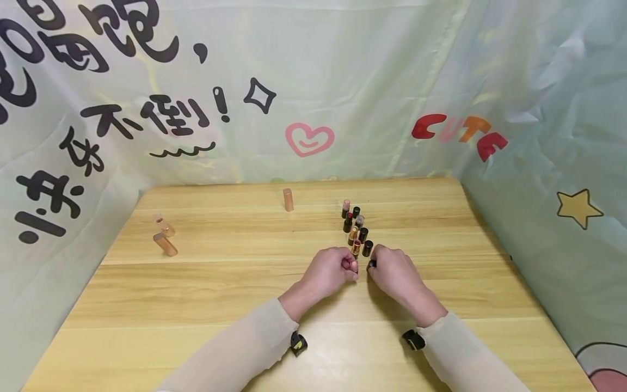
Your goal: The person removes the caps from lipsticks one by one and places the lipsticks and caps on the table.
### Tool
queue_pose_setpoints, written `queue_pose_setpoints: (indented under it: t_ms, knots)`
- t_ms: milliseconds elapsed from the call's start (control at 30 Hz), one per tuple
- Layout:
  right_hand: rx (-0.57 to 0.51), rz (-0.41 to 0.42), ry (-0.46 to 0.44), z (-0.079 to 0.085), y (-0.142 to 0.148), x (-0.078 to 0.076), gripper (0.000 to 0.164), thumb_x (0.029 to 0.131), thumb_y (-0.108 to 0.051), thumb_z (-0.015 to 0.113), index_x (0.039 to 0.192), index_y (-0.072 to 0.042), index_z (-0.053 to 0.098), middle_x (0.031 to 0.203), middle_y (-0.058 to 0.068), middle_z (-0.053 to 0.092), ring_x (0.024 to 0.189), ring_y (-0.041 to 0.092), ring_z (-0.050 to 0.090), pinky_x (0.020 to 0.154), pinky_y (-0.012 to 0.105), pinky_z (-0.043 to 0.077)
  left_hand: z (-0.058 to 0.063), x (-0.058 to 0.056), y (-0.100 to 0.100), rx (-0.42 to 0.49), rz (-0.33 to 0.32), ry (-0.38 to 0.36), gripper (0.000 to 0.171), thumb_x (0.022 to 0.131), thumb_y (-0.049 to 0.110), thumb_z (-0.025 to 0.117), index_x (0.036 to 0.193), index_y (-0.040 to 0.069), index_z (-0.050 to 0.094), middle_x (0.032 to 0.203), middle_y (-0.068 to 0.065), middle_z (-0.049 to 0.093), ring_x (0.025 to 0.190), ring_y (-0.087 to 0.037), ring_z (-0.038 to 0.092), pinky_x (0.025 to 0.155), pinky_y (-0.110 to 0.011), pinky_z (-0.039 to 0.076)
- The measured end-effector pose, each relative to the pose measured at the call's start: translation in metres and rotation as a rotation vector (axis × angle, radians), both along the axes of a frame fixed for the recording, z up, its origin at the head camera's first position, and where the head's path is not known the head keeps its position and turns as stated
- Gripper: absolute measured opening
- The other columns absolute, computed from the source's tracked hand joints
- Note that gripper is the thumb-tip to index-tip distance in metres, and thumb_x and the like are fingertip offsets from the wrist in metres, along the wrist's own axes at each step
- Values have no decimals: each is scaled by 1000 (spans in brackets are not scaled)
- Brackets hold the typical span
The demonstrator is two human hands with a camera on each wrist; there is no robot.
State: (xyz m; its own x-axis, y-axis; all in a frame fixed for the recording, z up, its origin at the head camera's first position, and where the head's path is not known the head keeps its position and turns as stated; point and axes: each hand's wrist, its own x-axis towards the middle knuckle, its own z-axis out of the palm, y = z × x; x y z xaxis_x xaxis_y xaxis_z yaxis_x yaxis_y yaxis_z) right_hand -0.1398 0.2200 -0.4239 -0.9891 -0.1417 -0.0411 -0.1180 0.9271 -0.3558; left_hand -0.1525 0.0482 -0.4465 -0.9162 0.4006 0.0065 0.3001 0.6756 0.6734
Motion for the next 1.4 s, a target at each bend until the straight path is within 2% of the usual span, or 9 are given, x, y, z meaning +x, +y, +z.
queue_pose_setpoints:
  t_ms: [300,600,733,900,1033,1167,1400]
  knots:
    - [24,6,-26,-3,-1,0,13,83,-14,73,89,-7,64,74,3,64,61,17,54,53,32,42,-1,0,8,-87,4,28,22,82,27,79,79,28,58,71,16,55,66,-1,51,62,-17,42]
    - [26,25,-25,-3,0,-1,16,82,-16,74,88,-7,64,73,3,63,61,17,54,53,32,42,-3,0,7,-78,23,42,22,81,27,80,82,25,58,71,14,55,66,-4,52,61,-18,43]
    - [24,32,-45,-2,-1,-2,20,83,-22,75,88,-7,63,72,3,62,61,17,53,54,32,42,-3,1,6,-77,40,14,27,80,26,82,93,22,59,73,13,55,66,-5,52,61,-19,44]
    - [-5,48,-126,5,4,-3,25,85,-33,71,88,-9,63,73,1,61,63,17,52,55,30,40,-1,2,0,-66,54,-28,35,81,23,81,105,17,55,78,12,57,68,-5,54,61,-19,45]
    - [17,94,-163,15,13,-3,19,84,-24,69,94,-8,67,80,1,66,69,18,56,62,35,46,-1,1,-7,-36,61,-71,33,82,19,78,106,17,56,85,11,61,72,-5,56,66,-20,47]
    - [52,134,-149,22,18,-5,19,81,-14,68,98,-6,69,85,2,69,78,20,62,70,41,51,-2,0,-10,5,49,-102,32,83,18,77,109,18,60,91,10,66,78,-5,60,72,-21,49]
    - [40,132,-149,25,16,-8,25,82,-14,67,104,-2,69,91,6,72,86,27,66,77,47,53,-3,0,-6,46,47,-147,21,86,23,75,102,20,62,83,15,70,77,-1,62,71,-20,49]
